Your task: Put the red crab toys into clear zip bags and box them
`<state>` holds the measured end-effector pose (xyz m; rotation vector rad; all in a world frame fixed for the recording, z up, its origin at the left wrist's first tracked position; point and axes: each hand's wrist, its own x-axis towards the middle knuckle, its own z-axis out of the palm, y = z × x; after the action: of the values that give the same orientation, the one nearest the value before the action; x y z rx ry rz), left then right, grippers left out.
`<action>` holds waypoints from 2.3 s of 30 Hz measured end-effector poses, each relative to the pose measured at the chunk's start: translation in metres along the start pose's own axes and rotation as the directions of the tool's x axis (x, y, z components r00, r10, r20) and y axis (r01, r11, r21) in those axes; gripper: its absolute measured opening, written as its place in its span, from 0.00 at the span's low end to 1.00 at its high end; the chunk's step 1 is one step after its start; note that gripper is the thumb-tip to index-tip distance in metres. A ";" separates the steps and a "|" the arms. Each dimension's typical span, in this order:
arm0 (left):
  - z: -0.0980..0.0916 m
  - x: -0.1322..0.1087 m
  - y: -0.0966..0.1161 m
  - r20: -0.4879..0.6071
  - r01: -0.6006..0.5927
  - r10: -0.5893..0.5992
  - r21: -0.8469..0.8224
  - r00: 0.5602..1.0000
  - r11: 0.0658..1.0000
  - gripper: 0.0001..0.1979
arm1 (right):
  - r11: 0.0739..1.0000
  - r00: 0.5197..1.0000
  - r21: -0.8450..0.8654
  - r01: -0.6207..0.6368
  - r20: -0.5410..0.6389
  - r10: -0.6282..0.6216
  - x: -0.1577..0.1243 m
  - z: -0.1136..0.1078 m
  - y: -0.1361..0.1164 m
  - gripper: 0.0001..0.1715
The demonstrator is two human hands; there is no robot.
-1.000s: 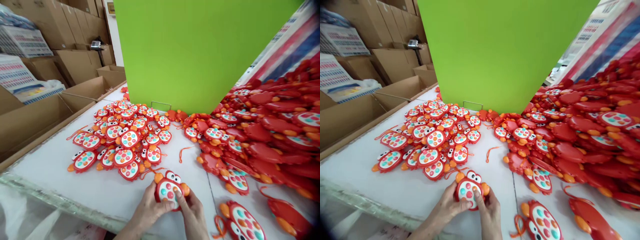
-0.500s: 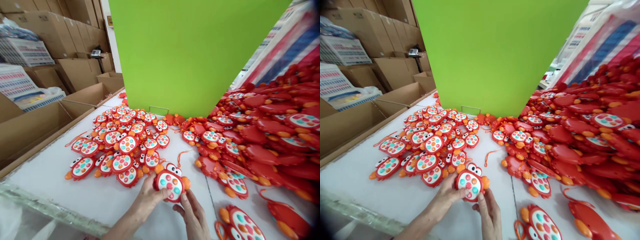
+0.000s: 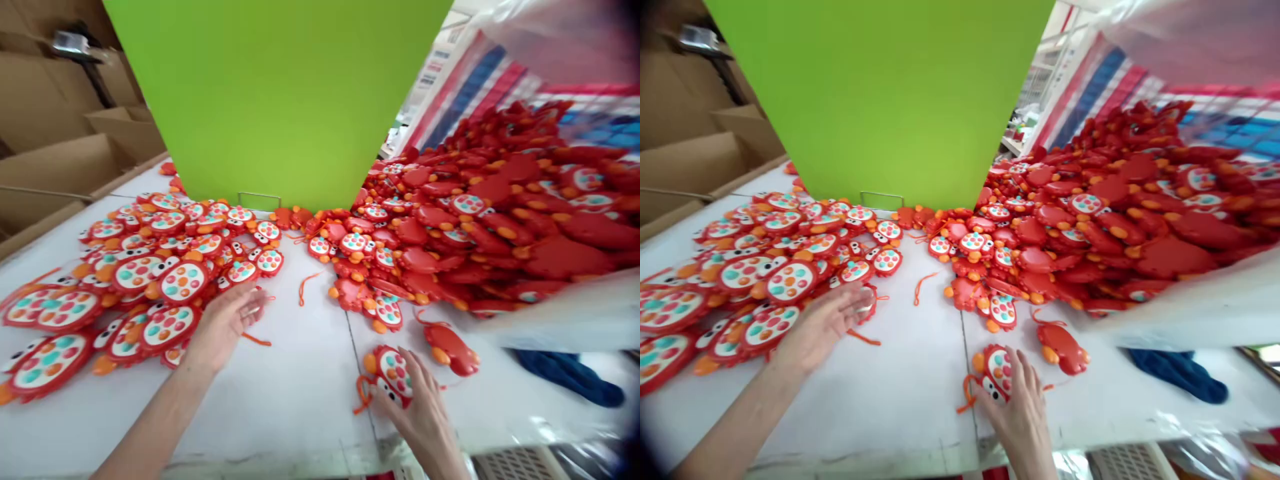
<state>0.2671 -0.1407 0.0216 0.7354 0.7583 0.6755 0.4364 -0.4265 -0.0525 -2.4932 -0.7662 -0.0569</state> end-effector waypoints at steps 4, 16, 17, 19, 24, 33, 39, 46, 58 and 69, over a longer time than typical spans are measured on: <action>0.003 -0.021 -0.056 0.165 0.148 -0.182 0.197 0.969 0.969 0.15 | 0.991 0.997 -0.132 0.023 0.070 -0.014 -0.001 0.011 0.010 0.43; 0.033 -0.055 -0.110 0.331 0.073 -0.162 0.266 0.929 0.961 0.21 | 0.923 0.965 0.302 0.240 0.032 -0.261 -0.021 0.035 -0.089 0.43; 0.031 -0.054 -0.108 0.284 0.066 -0.140 0.255 0.949 0.965 0.20 | 0.897 0.963 0.378 0.230 0.042 -0.265 -0.023 0.035 -0.093 0.43; 0.024 -0.050 -0.103 0.221 0.085 -0.139 0.236 0.965 0.968 0.18 | 0.828 0.975 0.548 0.121 0.092 -0.204 -0.023 0.034 -0.095 0.40; 0.008 -0.046 -0.093 0.262 0.105 -0.151 0.183 0.953 0.977 0.17 | 0.565 0.920 0.750 -0.344 0.389 0.044 -0.016 0.020 -0.082 0.27; 0.007 -0.047 -0.084 0.343 0.085 -0.184 0.284 0.921 0.955 0.21 | 0.284 0.833 0.799 -0.530 0.553 -0.003 -0.015 0.018 -0.104 0.26; -0.002 -0.047 -0.077 0.372 0.003 -0.157 0.381 0.915 0.925 0.20 | 0.324 0.849 0.806 -0.494 0.528 -0.017 -0.018 0.017 -0.105 0.23; -0.007 -0.042 -0.054 0.495 -0.061 -0.292 0.580 0.819 0.812 0.18 | 0.418 0.796 0.778 -0.468 0.577 -0.184 -0.006 0.010 -0.113 0.25; -0.023 -0.063 -0.070 0.064 -0.050 0.025 0.425 0.998 0.904 0.15 | 0.195 0.868 0.847 -0.494 0.492 0.064 -0.011 0.044 -0.116 0.21; -0.008 -0.062 -0.084 0.156 -0.005 -0.019 0.152 0.988 0.988 0.18 | 0.299 0.862 0.819 -0.489 0.505 0.027 -0.022 0.040 -0.128 0.22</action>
<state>0.2492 -0.2322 -0.0260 0.9140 0.6721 0.5497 0.3452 -0.3280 -0.0304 -1.3962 -0.3013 0.8452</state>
